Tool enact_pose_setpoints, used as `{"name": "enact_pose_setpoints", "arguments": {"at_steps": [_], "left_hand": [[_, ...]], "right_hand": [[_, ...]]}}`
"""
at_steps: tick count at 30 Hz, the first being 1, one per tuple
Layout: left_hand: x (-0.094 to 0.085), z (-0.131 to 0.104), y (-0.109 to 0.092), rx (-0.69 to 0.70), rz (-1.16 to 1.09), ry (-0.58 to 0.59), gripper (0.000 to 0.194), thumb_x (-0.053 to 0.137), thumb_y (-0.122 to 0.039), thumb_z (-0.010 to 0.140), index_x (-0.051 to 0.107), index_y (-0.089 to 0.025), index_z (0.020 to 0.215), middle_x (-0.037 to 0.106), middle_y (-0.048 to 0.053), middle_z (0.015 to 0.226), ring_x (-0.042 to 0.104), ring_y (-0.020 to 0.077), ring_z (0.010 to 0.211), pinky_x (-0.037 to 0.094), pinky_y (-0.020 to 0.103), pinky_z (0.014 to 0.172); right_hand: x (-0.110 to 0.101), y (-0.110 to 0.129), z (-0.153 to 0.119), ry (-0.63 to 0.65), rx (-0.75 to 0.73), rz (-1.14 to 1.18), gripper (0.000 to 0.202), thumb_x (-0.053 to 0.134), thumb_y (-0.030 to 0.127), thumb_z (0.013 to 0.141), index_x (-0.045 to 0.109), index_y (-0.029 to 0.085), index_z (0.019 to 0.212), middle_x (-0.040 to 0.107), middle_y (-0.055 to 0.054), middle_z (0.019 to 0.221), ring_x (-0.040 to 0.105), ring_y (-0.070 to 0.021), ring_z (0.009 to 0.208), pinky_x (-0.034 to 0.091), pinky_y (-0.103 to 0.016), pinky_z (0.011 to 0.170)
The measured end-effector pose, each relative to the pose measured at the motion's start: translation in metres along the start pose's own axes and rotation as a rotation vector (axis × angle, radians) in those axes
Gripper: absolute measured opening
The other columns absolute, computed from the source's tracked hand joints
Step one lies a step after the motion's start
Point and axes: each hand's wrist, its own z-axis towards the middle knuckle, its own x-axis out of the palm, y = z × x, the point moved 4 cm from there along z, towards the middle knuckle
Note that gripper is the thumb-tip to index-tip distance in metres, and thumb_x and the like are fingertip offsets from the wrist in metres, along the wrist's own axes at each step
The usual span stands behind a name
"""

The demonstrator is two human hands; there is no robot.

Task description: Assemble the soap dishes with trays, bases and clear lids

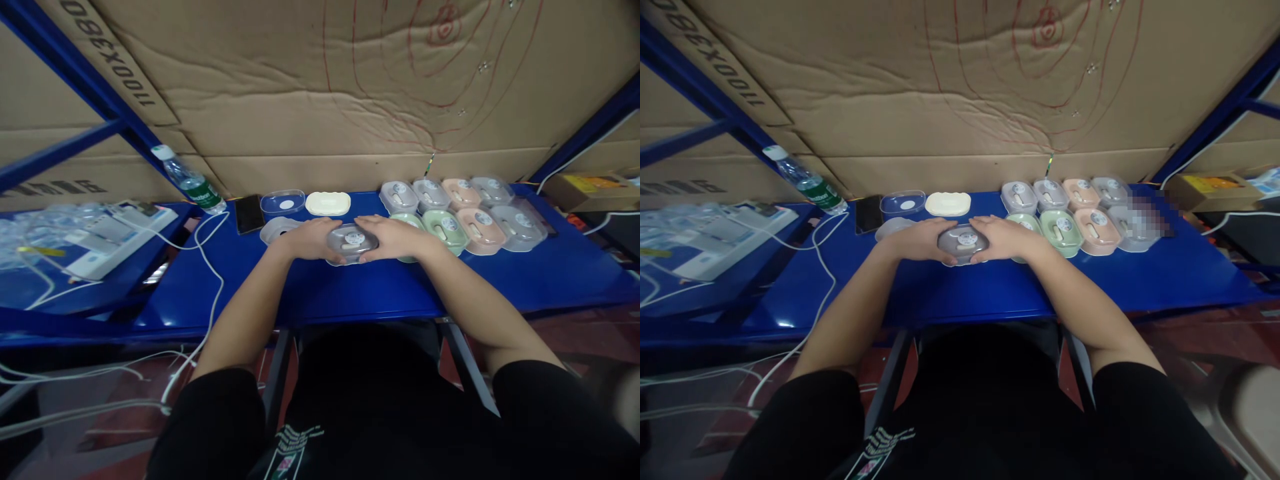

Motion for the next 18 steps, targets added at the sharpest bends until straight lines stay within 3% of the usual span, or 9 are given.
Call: {"name": "enact_pose_setpoints", "arguments": {"at_steps": [6,13,18], "left_hand": [[0.001,0.001,0.007,-0.010,0.018,0.017,0.103,0.091,-0.077,0.066,0.067,-0.026,0.153,0.064,0.022,0.164,0.061,0.0493,0.150,0.049,0.063,0.121],[-0.003,0.000,-0.005,-0.066,0.091,-0.071,0.098,0.092,-0.074,0.072,0.067,-0.028,0.155,0.077,0.020,0.146,0.069,0.0508,0.137,0.046,0.069,0.118],[0.000,0.001,-0.002,-0.051,0.188,-0.066,0.115,0.096,-0.068,0.070,0.052,-0.032,0.170,0.077,0.017,0.146,0.068,0.0496,0.137,0.047,0.066,0.117]], "right_hand": [[-0.004,-0.002,-0.001,-0.036,-0.049,0.027,0.092,0.083,0.061,0.095,0.055,0.016,0.170,0.054,-0.022,0.174,0.052,-0.0450,0.162,0.037,-0.074,0.135],[-0.007,0.000,-0.001,-0.076,-0.002,-0.098,0.061,0.072,0.046,0.107,0.063,0.025,0.164,0.057,-0.018,0.174,0.056,-0.0402,0.159,0.042,-0.072,0.130],[-0.013,-0.003,-0.003,-0.159,0.097,-0.235,0.046,0.068,0.039,0.108,0.073,0.029,0.153,0.069,-0.015,0.162,0.067,-0.0430,0.145,0.045,-0.073,0.124]]}}
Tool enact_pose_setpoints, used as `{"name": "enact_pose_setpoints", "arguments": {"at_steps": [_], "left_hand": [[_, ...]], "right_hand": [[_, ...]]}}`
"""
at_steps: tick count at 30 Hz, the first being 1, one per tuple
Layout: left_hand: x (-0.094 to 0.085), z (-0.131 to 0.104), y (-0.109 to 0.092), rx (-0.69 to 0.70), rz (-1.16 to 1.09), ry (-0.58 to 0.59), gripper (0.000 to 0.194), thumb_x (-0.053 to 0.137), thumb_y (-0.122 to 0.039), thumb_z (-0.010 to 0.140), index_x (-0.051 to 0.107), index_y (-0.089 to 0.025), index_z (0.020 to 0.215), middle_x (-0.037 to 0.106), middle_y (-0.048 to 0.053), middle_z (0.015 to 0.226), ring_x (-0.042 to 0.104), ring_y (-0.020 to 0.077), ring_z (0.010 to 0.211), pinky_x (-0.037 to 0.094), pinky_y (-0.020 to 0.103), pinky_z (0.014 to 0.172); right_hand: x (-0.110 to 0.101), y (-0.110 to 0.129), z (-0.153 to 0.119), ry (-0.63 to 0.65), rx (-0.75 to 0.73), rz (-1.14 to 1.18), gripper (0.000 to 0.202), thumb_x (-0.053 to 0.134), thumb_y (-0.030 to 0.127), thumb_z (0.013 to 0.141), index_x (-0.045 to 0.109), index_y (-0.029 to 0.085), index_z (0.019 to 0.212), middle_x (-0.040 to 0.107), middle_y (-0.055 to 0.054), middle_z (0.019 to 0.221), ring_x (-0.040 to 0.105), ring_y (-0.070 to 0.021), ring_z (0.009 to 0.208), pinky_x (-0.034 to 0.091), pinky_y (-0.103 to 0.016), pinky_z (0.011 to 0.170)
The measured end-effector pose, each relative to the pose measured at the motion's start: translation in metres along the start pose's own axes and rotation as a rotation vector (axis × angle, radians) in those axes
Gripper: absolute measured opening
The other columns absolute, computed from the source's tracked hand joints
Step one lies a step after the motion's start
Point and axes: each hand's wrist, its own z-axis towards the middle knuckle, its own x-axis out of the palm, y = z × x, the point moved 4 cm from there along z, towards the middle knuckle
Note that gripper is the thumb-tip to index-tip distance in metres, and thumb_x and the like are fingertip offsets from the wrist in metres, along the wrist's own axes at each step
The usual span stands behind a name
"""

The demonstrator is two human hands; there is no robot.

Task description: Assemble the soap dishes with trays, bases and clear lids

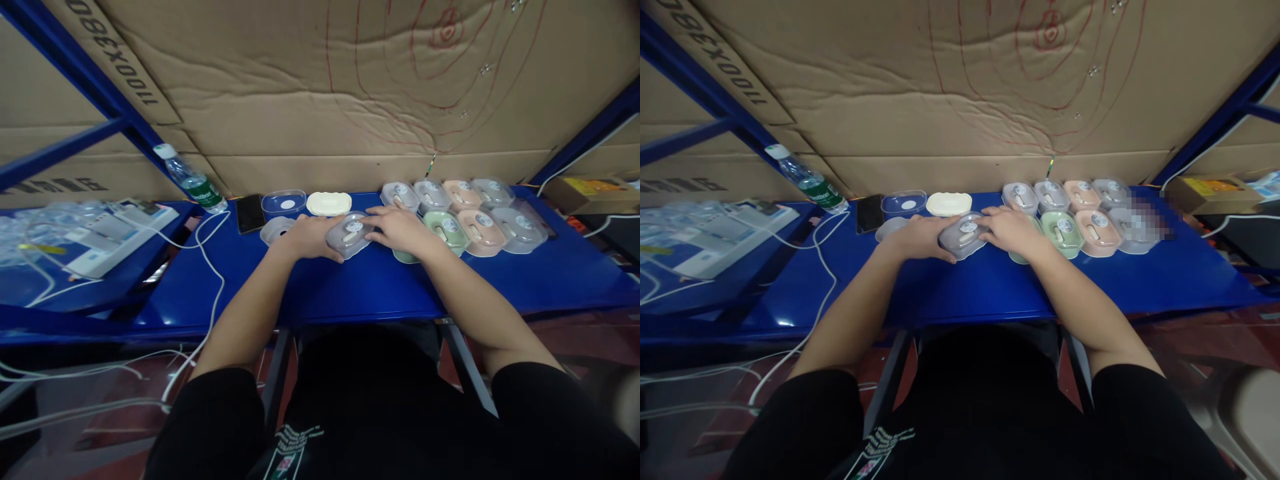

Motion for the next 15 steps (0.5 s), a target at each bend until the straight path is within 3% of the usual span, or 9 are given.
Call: {"name": "enact_pose_setpoints", "arguments": {"at_steps": [3,9,12,15], "left_hand": [[0.002,0.001,0.002,0.004,0.037,-0.012,0.112,0.096,-0.064,0.073,0.050,-0.033,0.171,0.075,0.018,0.150,0.067,0.0479,0.140,0.045,0.062,0.118],[0.018,0.014,-0.016,-0.092,0.109,-0.107,0.110,0.092,-0.076,0.077,0.053,-0.027,0.168,0.078,0.022,0.142,0.068,0.0500,0.136,0.044,0.060,0.116],[0.029,0.022,-0.023,-0.112,0.083,-0.147,0.106,0.091,-0.073,0.082,0.052,-0.025,0.167,0.077,0.022,0.143,0.068,0.0477,0.138,0.042,0.058,0.118],[0.032,0.027,-0.025,-0.073,-0.006,-0.142,0.101,0.091,-0.065,0.085,0.050,-0.022,0.167,0.082,0.017,0.130,0.072,0.0429,0.132,0.044,0.055,0.117]], "right_hand": [[-0.001,-0.002,-0.001,-0.027,0.055,-0.068,0.042,0.069,0.037,0.106,0.077,0.029,0.147,0.074,-0.015,0.154,0.070,-0.0440,0.138,0.046,-0.074,0.120],[-0.012,0.014,-0.005,-0.063,0.047,-0.111,0.046,0.073,0.041,0.102,0.077,0.021,0.143,0.078,-0.018,0.140,0.072,-0.0433,0.127,0.050,-0.064,0.114],[-0.016,0.025,-0.005,-0.045,0.011,-0.102,0.038,0.073,0.042,0.102,0.082,0.020,0.131,0.080,-0.017,0.130,0.072,-0.0412,0.123,0.051,-0.058,0.111],[-0.012,0.025,-0.002,-0.021,0.022,-0.120,0.030,0.072,0.039,0.103,0.085,0.020,0.123,0.080,-0.016,0.124,0.073,-0.0400,0.119,0.052,-0.055,0.107]]}}
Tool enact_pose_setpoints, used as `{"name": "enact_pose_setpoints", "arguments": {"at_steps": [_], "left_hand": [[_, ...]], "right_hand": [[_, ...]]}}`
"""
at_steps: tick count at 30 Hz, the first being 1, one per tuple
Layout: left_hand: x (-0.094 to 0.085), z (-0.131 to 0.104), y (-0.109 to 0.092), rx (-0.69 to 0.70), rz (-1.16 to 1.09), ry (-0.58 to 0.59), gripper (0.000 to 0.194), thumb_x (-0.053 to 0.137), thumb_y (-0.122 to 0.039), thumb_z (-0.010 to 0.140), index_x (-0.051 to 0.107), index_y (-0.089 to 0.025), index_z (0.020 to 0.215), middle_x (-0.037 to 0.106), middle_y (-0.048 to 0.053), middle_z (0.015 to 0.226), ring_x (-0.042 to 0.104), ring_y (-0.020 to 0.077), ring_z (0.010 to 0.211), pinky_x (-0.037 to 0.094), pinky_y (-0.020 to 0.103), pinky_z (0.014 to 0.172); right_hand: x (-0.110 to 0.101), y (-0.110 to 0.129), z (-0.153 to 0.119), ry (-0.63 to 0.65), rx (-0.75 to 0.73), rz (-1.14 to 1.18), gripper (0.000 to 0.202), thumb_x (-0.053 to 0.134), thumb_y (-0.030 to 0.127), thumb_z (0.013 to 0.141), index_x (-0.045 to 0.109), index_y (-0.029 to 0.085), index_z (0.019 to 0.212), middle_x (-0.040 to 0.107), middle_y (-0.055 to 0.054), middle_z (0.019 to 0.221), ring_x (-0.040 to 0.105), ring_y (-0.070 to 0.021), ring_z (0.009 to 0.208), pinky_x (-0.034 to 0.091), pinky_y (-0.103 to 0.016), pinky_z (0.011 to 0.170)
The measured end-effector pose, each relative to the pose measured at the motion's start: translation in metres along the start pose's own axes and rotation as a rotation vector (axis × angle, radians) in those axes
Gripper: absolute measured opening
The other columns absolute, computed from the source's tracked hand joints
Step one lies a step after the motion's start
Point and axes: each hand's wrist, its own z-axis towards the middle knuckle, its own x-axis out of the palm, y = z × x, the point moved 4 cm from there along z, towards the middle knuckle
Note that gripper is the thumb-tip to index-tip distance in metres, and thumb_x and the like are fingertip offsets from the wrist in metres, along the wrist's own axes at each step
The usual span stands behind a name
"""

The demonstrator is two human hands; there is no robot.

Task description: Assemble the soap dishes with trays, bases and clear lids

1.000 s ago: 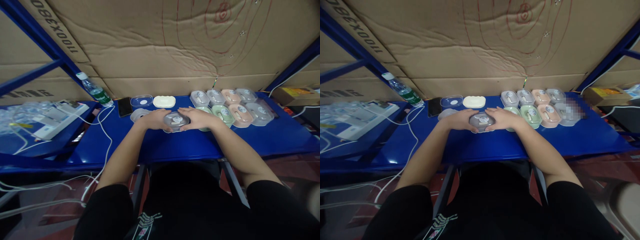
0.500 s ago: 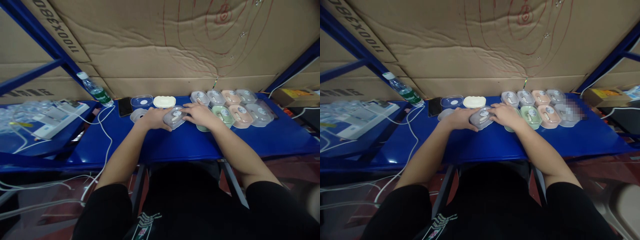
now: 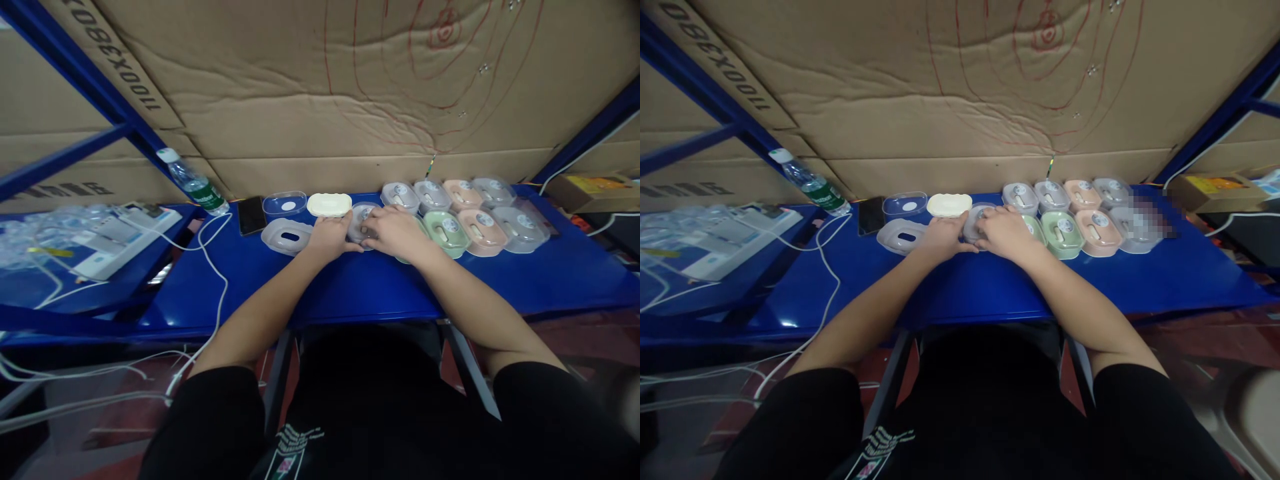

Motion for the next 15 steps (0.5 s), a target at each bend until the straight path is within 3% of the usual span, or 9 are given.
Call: {"name": "enact_pose_setpoints", "arguments": {"at_steps": [5,10,15], "left_hand": [[-0.012,-0.001,0.009,0.038,-0.130,-0.065,0.081,0.090,-0.064,0.085,0.066,-0.026,0.153,0.084,0.010,0.119,0.075,0.0390,0.120,0.050,0.053,0.109],[-0.026,-0.004,0.034,-0.082,-0.076,-0.208,0.059,0.077,-0.063,0.097,0.075,-0.024,0.140,0.079,0.016,0.137,0.067,0.0412,0.135,0.044,0.058,0.117],[-0.026,-0.002,0.040,-0.106,-0.007,-0.180,0.046,0.075,-0.057,0.098,0.077,-0.022,0.128,0.074,0.017,0.147,0.060,0.0429,0.142,0.039,0.060,0.123]], "right_hand": [[0.010,-0.018,0.005,-0.026,0.074,-0.033,0.032,0.063,0.031,0.107,0.084,0.020,0.128,0.079,-0.020,0.129,0.074,-0.0393,0.117,0.054,-0.054,0.099],[0.010,-0.022,0.008,0.011,0.142,-0.047,0.035,0.052,0.025,0.110,0.084,0.020,0.122,0.083,-0.018,0.120,0.078,-0.0376,0.112,0.055,-0.053,0.095],[0.011,-0.017,0.008,0.012,0.123,-0.024,0.035,0.056,0.036,0.110,0.084,0.018,0.123,0.085,-0.020,0.118,0.078,-0.0409,0.114,0.052,-0.061,0.106]]}}
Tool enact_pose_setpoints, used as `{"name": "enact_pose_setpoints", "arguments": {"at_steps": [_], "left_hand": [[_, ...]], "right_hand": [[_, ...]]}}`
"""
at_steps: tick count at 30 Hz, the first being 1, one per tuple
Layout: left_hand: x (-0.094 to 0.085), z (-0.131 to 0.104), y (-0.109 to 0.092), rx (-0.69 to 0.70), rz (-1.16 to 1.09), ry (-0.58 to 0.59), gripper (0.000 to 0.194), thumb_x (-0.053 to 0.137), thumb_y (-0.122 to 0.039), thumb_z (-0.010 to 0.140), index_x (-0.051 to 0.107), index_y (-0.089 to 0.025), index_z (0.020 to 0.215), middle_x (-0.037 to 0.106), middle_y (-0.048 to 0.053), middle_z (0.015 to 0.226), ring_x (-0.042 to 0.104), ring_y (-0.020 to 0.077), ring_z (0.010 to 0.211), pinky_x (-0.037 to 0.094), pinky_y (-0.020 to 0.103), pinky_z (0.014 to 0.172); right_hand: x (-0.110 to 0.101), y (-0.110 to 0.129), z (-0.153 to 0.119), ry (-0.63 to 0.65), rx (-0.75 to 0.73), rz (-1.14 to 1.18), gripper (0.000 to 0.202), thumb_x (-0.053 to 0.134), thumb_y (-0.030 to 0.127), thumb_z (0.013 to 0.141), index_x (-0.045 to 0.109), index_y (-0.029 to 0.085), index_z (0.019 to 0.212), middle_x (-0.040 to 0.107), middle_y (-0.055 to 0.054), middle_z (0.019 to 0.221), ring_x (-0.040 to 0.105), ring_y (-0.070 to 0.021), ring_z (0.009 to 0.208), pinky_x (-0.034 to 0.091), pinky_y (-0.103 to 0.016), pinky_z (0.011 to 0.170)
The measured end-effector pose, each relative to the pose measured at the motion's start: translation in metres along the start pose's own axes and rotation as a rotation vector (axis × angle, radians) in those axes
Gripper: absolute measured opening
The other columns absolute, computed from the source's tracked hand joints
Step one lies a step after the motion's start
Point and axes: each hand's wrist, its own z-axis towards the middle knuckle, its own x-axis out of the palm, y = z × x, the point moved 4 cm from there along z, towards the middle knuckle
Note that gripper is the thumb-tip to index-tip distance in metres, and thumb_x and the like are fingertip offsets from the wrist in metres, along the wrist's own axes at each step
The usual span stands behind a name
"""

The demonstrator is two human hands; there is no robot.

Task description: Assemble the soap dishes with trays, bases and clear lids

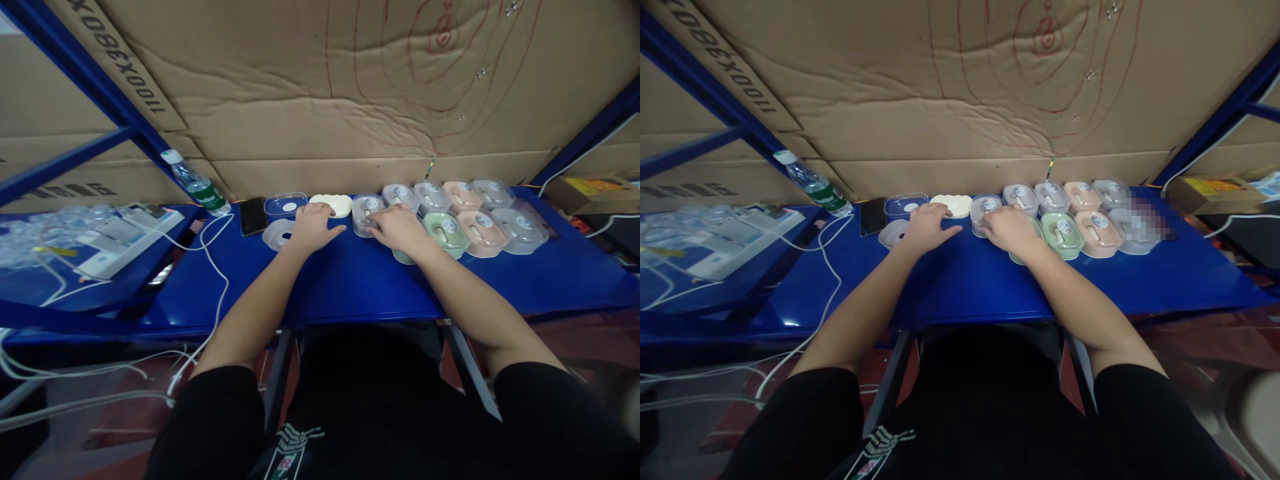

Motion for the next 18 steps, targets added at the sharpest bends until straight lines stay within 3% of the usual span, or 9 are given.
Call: {"name": "enact_pose_setpoints", "arguments": {"at_steps": [6,12,14,18], "left_hand": [[0.009,-0.004,-0.030,0.058,0.092,0.032,0.049,0.067,-0.049,0.105,0.072,-0.018,0.142,0.060,0.023,0.167,0.053,0.0450,0.155,0.034,0.064,0.130],[0.028,-0.006,-0.037,0.050,0.247,0.204,0.065,0.059,-0.052,0.110,0.059,-0.014,0.163,0.034,0.025,0.185,0.033,0.0431,0.172,0.025,0.063,0.137],[0.027,-0.005,-0.033,0.023,0.253,0.211,0.066,0.058,-0.056,0.111,0.060,-0.015,0.162,0.039,0.025,0.183,0.037,0.0438,0.170,0.026,0.063,0.137],[0.020,-0.002,-0.027,0.019,0.248,0.207,0.049,0.057,-0.046,0.112,0.071,-0.015,0.147,0.067,0.022,0.159,0.059,0.0403,0.151,0.024,0.063,0.136]], "right_hand": [[0.014,-0.008,0.000,-0.052,-0.004,0.003,0.048,0.062,0.046,0.108,0.073,0.018,0.146,0.086,-0.019,0.120,0.076,-0.0410,0.120,0.049,-0.068,0.116],[0.014,-0.005,-0.001,0.136,0.078,0.007,0.058,0.059,0.048,0.111,0.065,0.010,0.155,0.078,-0.026,0.141,0.062,-0.0435,0.149,0.042,-0.068,0.124],[0.011,-0.003,-0.001,0.159,0.081,0.012,0.058,0.060,0.050,0.111,0.066,0.011,0.154,0.078,-0.025,0.141,0.063,-0.0435,0.148,0.042,-0.067,0.124],[0.006,-0.001,-0.003,0.150,0.085,0.041,0.054,0.063,0.051,0.110,0.070,0.016,0.150,0.079,-0.022,0.142,0.067,-0.0449,0.141,0.044,-0.069,0.121]]}}
